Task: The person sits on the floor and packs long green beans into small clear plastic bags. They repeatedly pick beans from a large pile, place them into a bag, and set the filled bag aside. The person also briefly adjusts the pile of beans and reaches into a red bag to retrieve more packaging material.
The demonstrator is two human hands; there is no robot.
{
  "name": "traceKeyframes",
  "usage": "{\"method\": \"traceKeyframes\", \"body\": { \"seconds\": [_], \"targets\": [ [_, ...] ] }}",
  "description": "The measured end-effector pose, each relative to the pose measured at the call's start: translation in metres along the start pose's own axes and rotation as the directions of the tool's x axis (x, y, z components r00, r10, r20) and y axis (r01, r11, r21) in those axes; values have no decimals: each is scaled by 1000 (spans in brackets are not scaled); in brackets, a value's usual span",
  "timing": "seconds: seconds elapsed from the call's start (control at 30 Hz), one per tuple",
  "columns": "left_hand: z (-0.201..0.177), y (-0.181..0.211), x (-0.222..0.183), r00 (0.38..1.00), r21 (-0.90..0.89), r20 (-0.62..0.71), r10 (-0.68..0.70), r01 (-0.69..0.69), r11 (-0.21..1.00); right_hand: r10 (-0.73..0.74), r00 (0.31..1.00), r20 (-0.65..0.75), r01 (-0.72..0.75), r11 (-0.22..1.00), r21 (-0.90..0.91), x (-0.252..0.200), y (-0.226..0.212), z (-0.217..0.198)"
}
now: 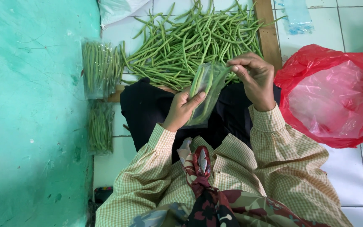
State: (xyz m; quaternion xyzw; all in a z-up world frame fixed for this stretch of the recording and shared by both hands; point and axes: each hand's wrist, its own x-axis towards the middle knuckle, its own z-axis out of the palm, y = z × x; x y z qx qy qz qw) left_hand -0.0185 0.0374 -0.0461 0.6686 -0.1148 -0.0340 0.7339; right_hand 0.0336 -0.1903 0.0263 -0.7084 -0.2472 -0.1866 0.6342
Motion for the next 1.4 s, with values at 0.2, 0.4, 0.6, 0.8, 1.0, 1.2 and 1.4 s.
{"method": "traceKeyframes", "body": {
  "seconds": [0.2,0.4,0.6,0.8,1.0,1.2,1.4],
  "targets": [
    [10,68,-1,1000,-23,13,26,-26,999,5,999,31,-1,995,-96,4,4,-2],
    [9,66,9,998,-81,22,63,-61,995,36,999,-28,-39,995,-94,2,7,7],
    [9,65,10,999,-99,21,47,-45,994,207,961,183,-246,942,227,-15,12,27],
    [5,26,6,995,2,-57,79,-79,997,335,921,199,-346,938,21,-36,42,24],
    [2,-41,-16,998,208,-67,11,3,978,255,962,100,-262,962,74,-30,46,7],
    [-5,-50,-19,985,265,-172,23,23,964,287,957,33,-289,954,80,-60,114,-16],
    [-8,-66,-18,984,346,-167,70,-8,938,279,960,-1,-278,959,61,-56,98,-8]
  ]
}}
